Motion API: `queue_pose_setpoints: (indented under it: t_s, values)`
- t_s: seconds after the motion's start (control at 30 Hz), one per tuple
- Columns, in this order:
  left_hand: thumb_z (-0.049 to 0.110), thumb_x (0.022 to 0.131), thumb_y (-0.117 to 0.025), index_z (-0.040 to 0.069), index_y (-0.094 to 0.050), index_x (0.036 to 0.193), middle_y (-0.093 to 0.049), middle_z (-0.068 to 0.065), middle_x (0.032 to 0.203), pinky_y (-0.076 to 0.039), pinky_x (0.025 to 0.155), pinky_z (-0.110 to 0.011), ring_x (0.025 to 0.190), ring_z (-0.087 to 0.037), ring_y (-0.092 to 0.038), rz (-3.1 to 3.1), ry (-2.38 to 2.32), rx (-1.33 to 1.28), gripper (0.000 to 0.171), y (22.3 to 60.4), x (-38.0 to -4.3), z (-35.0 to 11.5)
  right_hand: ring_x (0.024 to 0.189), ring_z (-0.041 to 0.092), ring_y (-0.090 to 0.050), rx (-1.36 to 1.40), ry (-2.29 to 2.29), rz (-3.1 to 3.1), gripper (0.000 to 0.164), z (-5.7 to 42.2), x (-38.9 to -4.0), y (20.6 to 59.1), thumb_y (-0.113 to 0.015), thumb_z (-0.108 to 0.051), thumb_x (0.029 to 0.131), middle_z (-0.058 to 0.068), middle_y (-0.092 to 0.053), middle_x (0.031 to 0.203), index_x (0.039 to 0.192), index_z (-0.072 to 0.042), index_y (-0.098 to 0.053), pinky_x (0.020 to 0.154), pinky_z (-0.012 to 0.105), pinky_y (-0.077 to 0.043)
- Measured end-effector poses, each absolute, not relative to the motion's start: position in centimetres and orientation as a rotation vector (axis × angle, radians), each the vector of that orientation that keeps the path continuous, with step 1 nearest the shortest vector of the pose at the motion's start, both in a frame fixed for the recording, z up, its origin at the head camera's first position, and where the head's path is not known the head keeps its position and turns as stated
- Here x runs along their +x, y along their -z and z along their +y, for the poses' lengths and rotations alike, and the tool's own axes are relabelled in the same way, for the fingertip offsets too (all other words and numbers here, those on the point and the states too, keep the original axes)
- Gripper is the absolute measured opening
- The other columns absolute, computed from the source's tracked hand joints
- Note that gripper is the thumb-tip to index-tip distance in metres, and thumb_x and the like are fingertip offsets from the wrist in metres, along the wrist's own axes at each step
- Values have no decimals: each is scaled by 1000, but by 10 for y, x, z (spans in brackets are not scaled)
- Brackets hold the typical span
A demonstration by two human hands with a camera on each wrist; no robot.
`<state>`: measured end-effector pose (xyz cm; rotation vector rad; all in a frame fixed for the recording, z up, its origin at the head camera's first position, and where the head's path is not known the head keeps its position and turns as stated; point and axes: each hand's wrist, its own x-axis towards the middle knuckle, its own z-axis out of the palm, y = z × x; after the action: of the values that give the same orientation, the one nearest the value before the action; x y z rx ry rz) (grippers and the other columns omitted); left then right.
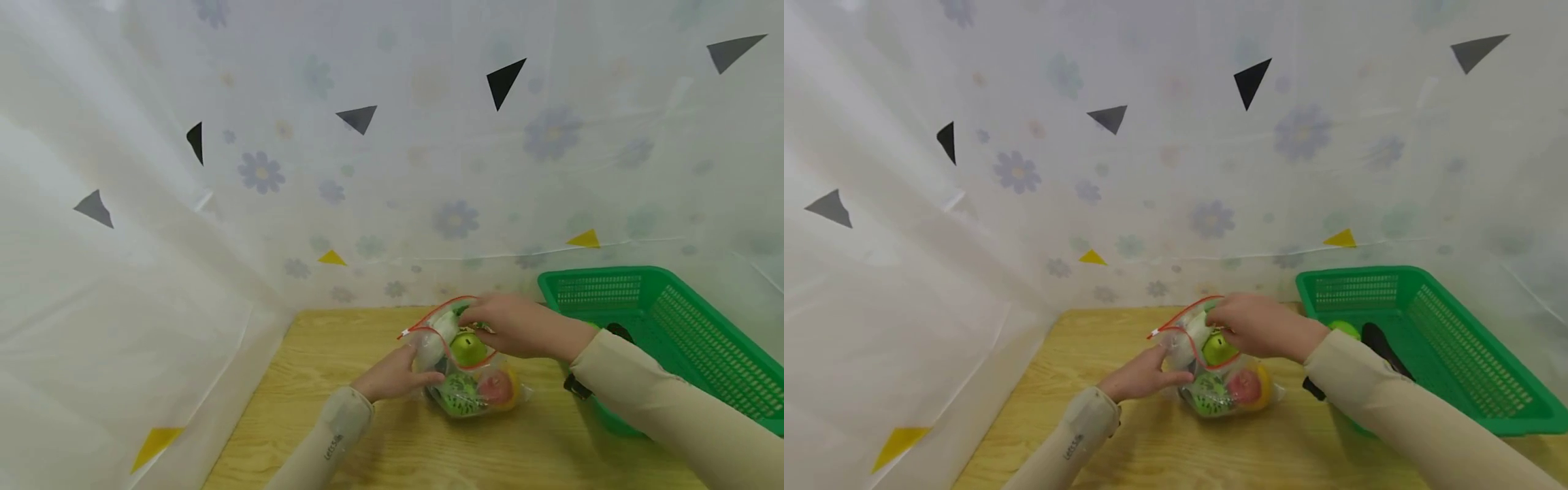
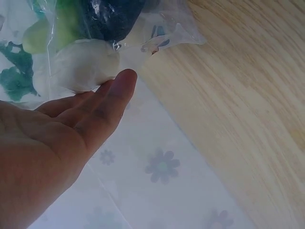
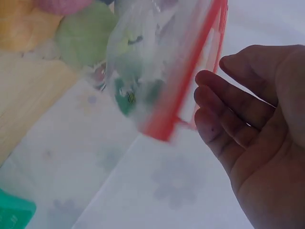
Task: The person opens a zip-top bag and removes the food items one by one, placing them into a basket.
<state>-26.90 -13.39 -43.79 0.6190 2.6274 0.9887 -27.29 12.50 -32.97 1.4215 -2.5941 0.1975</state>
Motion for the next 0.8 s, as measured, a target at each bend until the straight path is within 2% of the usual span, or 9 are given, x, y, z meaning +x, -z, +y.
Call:
queue_pose_setpoints:
  t_s: [0.1, 0.23, 0.37, 0.47, 0.6, 0.8]
  values:
    - [65, 82, -58, 11, -21, 152, -45, -10, 139, -47, 89, -42, 113, -12, -48, 2623, -984, 623, 96, 439, -269, -136, 95, 12, -56, 1451, -174, -2652, 23, 109, -275, 334, -69, -12, 87, -3, -67, 104, 110, -16, -69, 74, 34, -55]
    - [65, 82, -58, 11, -22, 151, -52, -9, 131, -48, 85, -41, 104, -10, -53, 2632, -966, 648, 95, 440, -268, -137, 93, 14, -58, 1449, -63, -2747, 28, 95, -280, 346, -70, -8, 84, -1, -68, 105, 112, -14, -69, 76, 35, -55]
    - [62, 83, -60, 11, -21, 152, -55, -7, 126, -48, 81, -38, 98, -7, -54, 2626, -983, 690, 94, 440, -269, -137, 87, 18, -61, 1407, 10, -2787, 28, 90, -289, 357, -68, 0, 79, 4, -70, 100, 106, -9, -71, 76, 37, -55]
    - [61, 83, -61, 13, -19, 152, -49, -5, 135, -48, 87, -39, 108, -7, -50, 2633, -1000, 714, 93, 441, -269, -137, 85, 20, -62, 1373, 8, -2811, 27, 88, -293, 361, -67, 3, 77, 6, -71, 97, 101, -7, -71, 77, 38, -55]
    - [61, 83, -61, 15, -15, 153, -39, -5, 145, -44, 96, -43, 120, -10, -42, 2643, -995, 718, 95, 442, -269, -137, 81, 18, -61, 1347, 25, -2812, 21, 87, -296, 367, -68, 1, 78, 2, -71, 91, 97, -9, -71, 76, 39, -55]
    - [64, 83, -59, 14, -13, 154, -35, -6, 148, -40, 100, -45, 124, -13, -37, 2661, -968, 731, 97, 444, -271, -137, 70, 15, -59, 1324, 107, -2789, 15, 86, -298, 372, -74, -4, 79, -2, -66, 78, 90, -12, -69, 70, 35, -55]
